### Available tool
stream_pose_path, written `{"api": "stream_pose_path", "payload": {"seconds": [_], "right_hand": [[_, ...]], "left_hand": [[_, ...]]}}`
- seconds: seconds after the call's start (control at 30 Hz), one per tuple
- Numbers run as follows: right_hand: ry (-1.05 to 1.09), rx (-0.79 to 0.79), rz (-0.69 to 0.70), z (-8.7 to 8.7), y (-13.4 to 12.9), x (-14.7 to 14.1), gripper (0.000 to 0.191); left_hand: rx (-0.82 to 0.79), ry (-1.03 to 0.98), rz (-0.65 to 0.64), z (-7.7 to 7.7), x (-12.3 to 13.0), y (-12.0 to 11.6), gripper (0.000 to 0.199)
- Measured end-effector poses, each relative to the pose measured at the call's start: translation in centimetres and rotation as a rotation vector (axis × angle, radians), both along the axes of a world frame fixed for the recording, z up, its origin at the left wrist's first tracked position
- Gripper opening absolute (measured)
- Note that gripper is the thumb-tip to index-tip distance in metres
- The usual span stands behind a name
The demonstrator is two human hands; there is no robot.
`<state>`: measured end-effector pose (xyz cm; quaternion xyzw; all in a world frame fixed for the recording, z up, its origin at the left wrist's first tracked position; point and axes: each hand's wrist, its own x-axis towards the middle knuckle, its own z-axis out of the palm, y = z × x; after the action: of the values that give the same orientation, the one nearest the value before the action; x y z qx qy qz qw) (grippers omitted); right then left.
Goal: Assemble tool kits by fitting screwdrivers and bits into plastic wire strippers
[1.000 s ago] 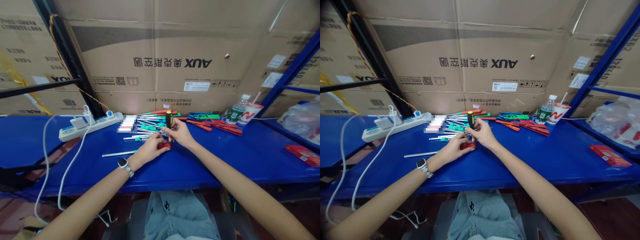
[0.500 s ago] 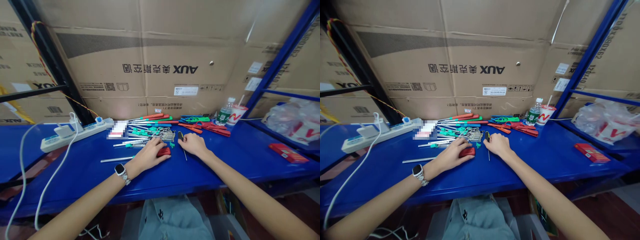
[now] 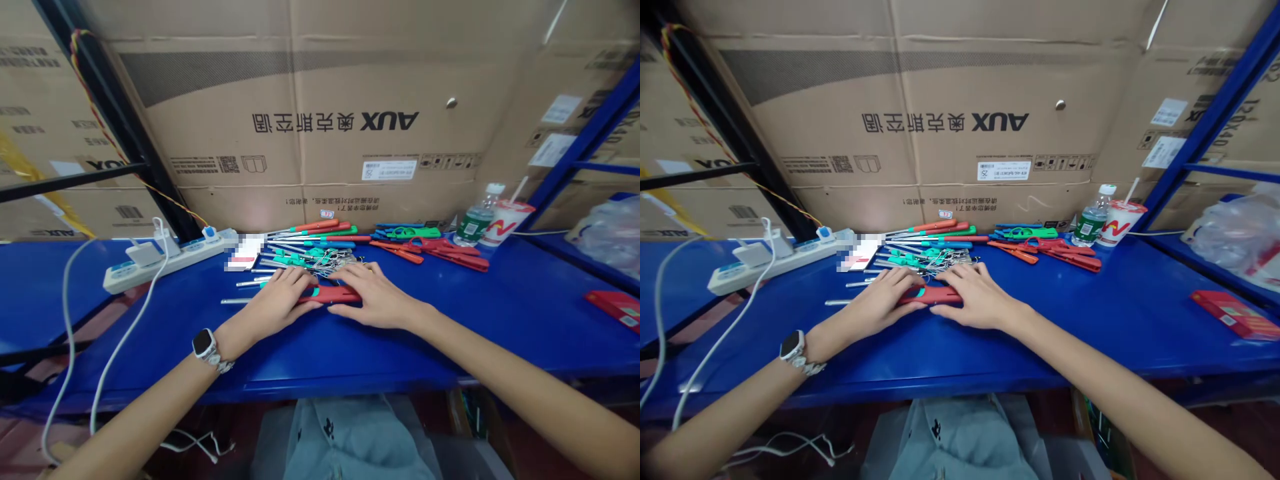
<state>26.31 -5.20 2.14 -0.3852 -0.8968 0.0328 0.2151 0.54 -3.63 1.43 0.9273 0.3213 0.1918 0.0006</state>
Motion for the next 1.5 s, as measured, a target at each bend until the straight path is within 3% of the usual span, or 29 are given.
{"api": "stream_pose_path", "payload": {"seconds": [0.1,0.23,0.4,0.6,0.83,1.17,1.3,1.5], "right_hand": [[0.011,-0.051,0.052,0.9,2.2,-0.1,0.034],[0.000,-0.015,-0.028,2.2,7.1,2.0,0.037],[-0.074,-0.034,-0.096,1.9,13.0,4.0,0.041],[-0.069,0.055,-0.150,-0.1,17.2,3.5,0.032],[0.035,0.081,-0.170,-1.1,17.0,3.8,0.033],[0.135,0.095,-0.235,-0.8,14.5,4.5,0.026],[0.172,0.123,-0.267,-0.7,12.7,6.0,0.026],[0.121,0.123,-0.468,-1.0,9.9,11.2,0.041]], "left_hand": [[-0.005,-0.054,-0.018,1.8,0.8,2.1,0.032],[0.061,-0.038,0.016,3.2,0.7,7.4,0.028],[0.064,0.046,0.123,2.6,0.3,13.8,0.017],[0.048,0.075,0.169,0.9,0.3,17.4,0.022],[0.039,0.004,0.119,-0.4,-0.3,17.9,0.026],[0.098,-0.032,0.133,0.9,0.2,15.4,0.024],[0.132,-0.076,0.043,1.7,3.4,14.6,0.020],[0.141,0.041,-0.107,3.0,13.2,13.4,0.017]]}}
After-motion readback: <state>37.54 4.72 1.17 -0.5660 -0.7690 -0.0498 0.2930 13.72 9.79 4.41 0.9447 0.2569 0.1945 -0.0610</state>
